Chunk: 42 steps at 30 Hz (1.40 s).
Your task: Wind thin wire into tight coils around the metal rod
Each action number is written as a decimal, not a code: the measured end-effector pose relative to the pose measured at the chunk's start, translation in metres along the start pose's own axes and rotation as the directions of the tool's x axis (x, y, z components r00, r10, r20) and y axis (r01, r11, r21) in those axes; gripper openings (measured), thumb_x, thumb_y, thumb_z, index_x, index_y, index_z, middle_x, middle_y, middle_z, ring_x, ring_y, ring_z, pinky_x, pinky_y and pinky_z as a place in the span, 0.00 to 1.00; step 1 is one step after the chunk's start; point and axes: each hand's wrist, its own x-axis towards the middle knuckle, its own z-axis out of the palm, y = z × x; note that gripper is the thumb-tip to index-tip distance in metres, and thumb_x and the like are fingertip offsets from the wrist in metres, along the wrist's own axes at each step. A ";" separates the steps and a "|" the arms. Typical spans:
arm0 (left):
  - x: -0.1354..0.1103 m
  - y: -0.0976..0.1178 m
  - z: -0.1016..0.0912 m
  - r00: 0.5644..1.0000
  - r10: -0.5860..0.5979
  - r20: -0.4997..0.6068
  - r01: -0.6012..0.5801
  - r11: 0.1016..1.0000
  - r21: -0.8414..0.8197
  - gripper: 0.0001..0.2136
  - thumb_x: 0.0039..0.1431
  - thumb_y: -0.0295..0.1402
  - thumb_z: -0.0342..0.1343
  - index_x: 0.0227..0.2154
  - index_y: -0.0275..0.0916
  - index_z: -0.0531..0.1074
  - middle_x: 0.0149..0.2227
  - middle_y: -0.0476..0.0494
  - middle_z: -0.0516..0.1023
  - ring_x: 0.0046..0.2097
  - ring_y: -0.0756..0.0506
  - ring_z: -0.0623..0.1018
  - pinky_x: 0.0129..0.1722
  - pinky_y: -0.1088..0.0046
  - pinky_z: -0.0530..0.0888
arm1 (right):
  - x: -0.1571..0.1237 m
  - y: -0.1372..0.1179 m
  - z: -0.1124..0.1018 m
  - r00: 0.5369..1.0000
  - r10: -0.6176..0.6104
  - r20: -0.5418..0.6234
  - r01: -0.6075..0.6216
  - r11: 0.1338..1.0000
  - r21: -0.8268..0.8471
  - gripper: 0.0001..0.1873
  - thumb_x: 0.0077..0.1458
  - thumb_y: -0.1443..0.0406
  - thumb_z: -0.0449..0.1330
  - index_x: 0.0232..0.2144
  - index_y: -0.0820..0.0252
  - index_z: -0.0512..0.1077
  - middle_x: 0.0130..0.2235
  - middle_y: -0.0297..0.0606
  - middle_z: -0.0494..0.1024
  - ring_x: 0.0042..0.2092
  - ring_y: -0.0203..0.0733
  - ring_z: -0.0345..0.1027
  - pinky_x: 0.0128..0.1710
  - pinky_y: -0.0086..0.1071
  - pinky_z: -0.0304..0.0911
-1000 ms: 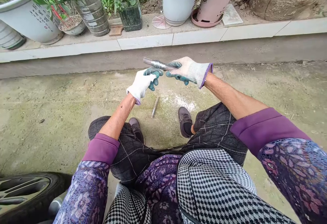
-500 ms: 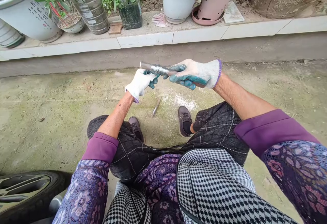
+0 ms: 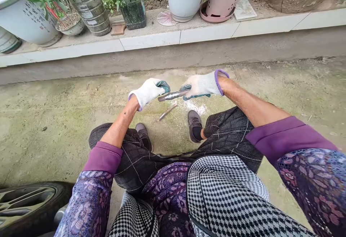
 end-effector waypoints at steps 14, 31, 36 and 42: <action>-0.010 0.010 0.008 0.979 -0.182 -0.089 0.168 0.974 -0.150 0.03 0.58 0.25 0.58 0.30 0.35 0.76 0.19 0.50 0.71 0.18 0.54 0.66 0.18 0.77 0.61 | 0.016 -0.022 0.008 0.943 0.101 -0.317 -0.264 0.807 -0.528 0.14 0.56 0.61 0.62 0.44 0.59 0.81 0.30 0.39 0.77 0.28 0.40 0.65 0.28 0.36 0.56; -0.007 0.010 0.008 0.946 -0.169 -0.276 0.014 0.874 -0.486 0.04 0.61 0.26 0.58 0.36 0.33 0.77 0.22 0.51 0.75 0.19 0.56 0.67 0.17 0.80 0.63 | 0.023 -0.035 0.009 0.859 0.139 -0.494 -0.123 0.990 0.065 0.18 0.55 0.60 0.66 0.46 0.62 0.78 0.23 0.30 0.67 0.22 0.32 0.58 0.20 0.30 0.56; -0.008 0.006 0.006 0.952 -0.169 -0.257 0.034 0.888 -0.459 0.05 0.60 0.27 0.58 0.37 0.33 0.78 0.22 0.51 0.75 0.18 0.56 0.67 0.18 0.80 0.64 | 0.008 -0.043 0.008 0.884 0.165 -0.437 0.005 0.932 0.363 0.19 0.56 0.59 0.68 0.47 0.64 0.76 0.23 0.28 0.64 0.21 0.29 0.53 0.15 0.27 0.53; -0.007 0.001 0.003 0.953 -0.178 -0.245 0.062 0.907 -0.417 0.06 0.60 0.27 0.57 0.36 0.33 0.79 0.21 0.51 0.74 0.19 0.55 0.67 0.19 0.79 0.65 | -0.011 -0.043 0.005 0.962 0.024 -0.271 0.117 0.863 0.491 0.26 0.55 0.53 0.70 0.50 0.64 0.75 0.22 0.25 0.61 0.19 0.27 0.48 0.13 0.25 0.47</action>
